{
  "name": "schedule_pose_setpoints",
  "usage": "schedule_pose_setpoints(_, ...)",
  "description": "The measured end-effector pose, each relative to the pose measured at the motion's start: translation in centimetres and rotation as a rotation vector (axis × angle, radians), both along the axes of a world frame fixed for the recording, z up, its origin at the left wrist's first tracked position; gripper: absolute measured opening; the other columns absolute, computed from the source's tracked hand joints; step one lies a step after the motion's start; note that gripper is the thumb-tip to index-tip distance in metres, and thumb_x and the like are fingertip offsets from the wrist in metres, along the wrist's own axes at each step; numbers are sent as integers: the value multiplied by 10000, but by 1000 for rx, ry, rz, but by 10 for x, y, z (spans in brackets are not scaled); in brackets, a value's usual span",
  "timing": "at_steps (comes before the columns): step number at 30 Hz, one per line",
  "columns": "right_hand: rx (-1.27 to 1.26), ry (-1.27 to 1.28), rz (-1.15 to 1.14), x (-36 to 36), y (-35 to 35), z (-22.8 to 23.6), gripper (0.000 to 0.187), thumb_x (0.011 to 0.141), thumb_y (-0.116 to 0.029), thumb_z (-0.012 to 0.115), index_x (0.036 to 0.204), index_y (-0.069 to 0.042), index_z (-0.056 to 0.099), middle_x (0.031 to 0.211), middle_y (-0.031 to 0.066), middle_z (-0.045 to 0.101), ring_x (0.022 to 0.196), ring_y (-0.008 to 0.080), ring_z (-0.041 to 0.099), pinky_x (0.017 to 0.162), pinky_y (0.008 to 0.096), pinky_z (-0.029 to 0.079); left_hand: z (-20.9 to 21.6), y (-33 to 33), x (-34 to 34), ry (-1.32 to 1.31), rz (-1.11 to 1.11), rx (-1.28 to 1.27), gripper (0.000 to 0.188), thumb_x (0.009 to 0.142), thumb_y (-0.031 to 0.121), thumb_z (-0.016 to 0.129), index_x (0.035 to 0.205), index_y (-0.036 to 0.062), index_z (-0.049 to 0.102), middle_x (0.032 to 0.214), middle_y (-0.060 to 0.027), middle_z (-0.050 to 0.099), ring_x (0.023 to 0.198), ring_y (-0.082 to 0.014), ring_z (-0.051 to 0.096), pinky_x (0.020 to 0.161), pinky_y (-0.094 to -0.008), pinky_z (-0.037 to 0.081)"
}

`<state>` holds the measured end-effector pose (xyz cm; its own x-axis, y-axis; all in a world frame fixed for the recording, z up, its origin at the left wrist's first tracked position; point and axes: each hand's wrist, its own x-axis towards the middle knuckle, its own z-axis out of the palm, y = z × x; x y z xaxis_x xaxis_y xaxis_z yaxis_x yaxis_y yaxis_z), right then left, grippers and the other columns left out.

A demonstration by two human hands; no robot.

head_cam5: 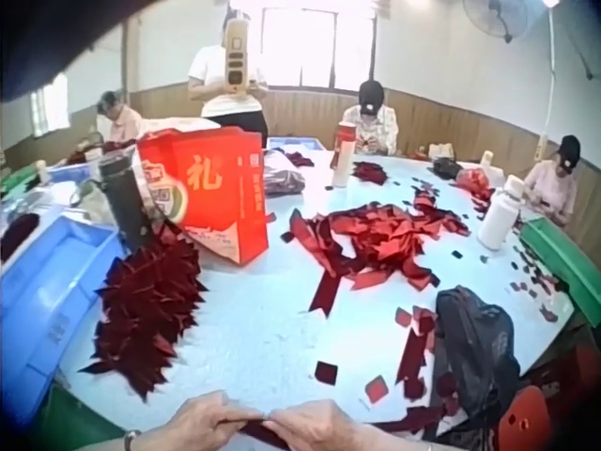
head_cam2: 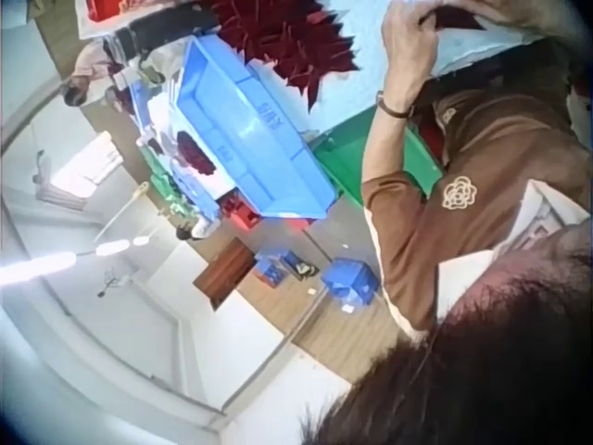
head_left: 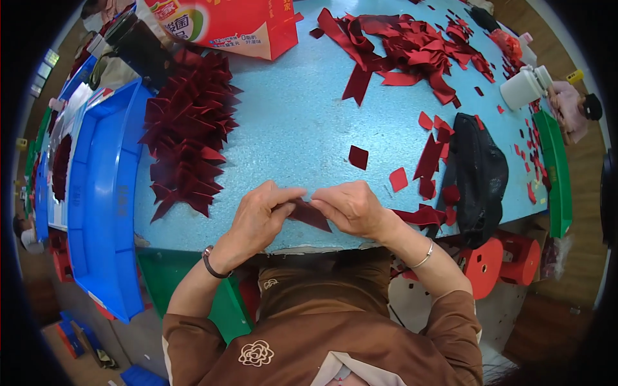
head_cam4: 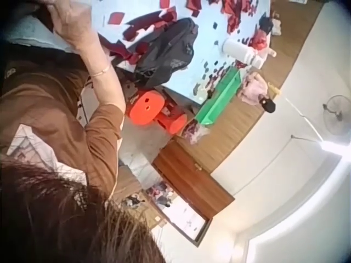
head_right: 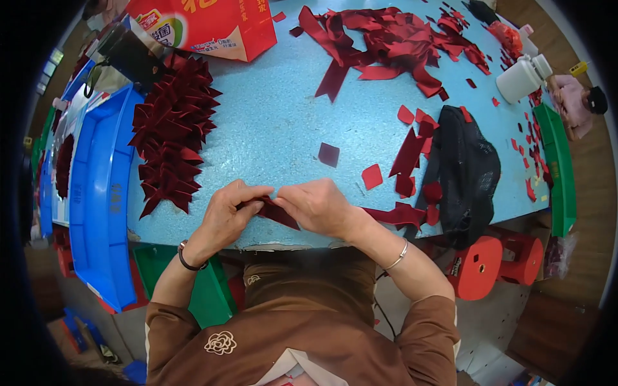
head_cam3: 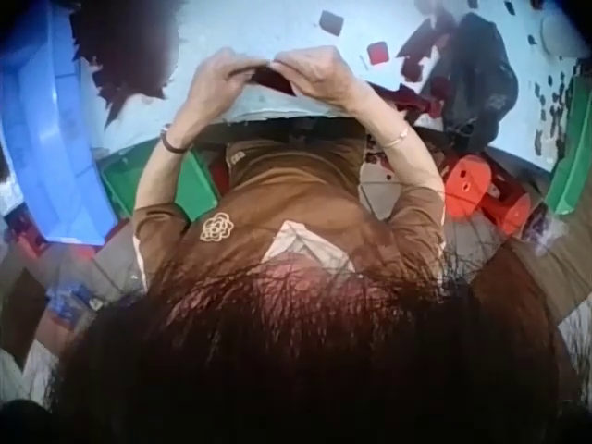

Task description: Folding red ribbons into decorative bows.

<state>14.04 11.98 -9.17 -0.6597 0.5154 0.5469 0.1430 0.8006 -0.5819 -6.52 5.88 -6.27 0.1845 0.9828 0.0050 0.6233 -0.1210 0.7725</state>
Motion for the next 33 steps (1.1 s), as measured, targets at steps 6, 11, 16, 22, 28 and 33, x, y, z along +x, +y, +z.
schedule_pose_setpoints(6, -106, 106, -45, 17, 22, -4, 84, 832, -72, 649, 884, -17, 612, 636, 96, 592, 515, 258, 582, 464, 340, 446, -13, 14, 2, -469, 61, -152, 412, 755, -24, 706, 1151, 58, 629, 776, -16, 548, 732, -94, 534, 651, -225, 442)
schedule_pose_setpoints(11, -134, 84, -17, 27, 40, -7, 88, 837, -78, 640, 887, -12, 612, 717, 107, 606, 580, 267, 584, 492, 346, 447, -12, 33, 2, -319, -99, -38, 284, 709, -59, 736, 982, 9, 698, 795, -33, 600, 719, -102, 542, 650, -220, 435)
schedule_pose_setpoints(16, -124, 156, 61, 23, 47, -12, 118, 846, -134, 644, 847, -18, 619, 699, 92, 589, 609, 266, 579, 525, 372, 443, -15, 38, 1, -586, -141, -121, 243, 707, -26, 752, 945, 13, 716, 794, -65, 616, 730, -146, 567, 661, -247, 454)
schedule_pose_setpoints(22, -99, 71, 158, 24, 52, -14, 156, 837, -186, 661, 771, -51, 619, 640, 59, 559, 555, 244, 521, 521, 360, 398, -18, 44, -3, -641, -183, -145, 204, 722, 4, 754, 923, 20, 724, 802, -62, 613, 733, -150, 573, 652, -248, 453)
schedule_pose_setpoints(28, -140, 103, 189, 22, 50, -17, 167, 805, -176, 693, 724, -60, 604, 619, 53, 552, 534, 239, 501, 499, 353, 374, -14, 47, -8, -498, -249, -169, 164, 741, -9, 728, 896, 45, 737, 779, -50, 609, 719, -125, 561, 623, -232, 426)
schedule_pose_setpoints(33, -169, 122, 203, 21, 48, -17, 162, 783, -156, 715, 727, -52, 603, 625, 61, 557, 544, 243, 514, 501, 356, 386, -9, 48, -7, -437, -244, -170, 164, 743, -23, 715, 889, 50, 739, 774, -42, 611, 716, -120, 560, 626, -226, 428)
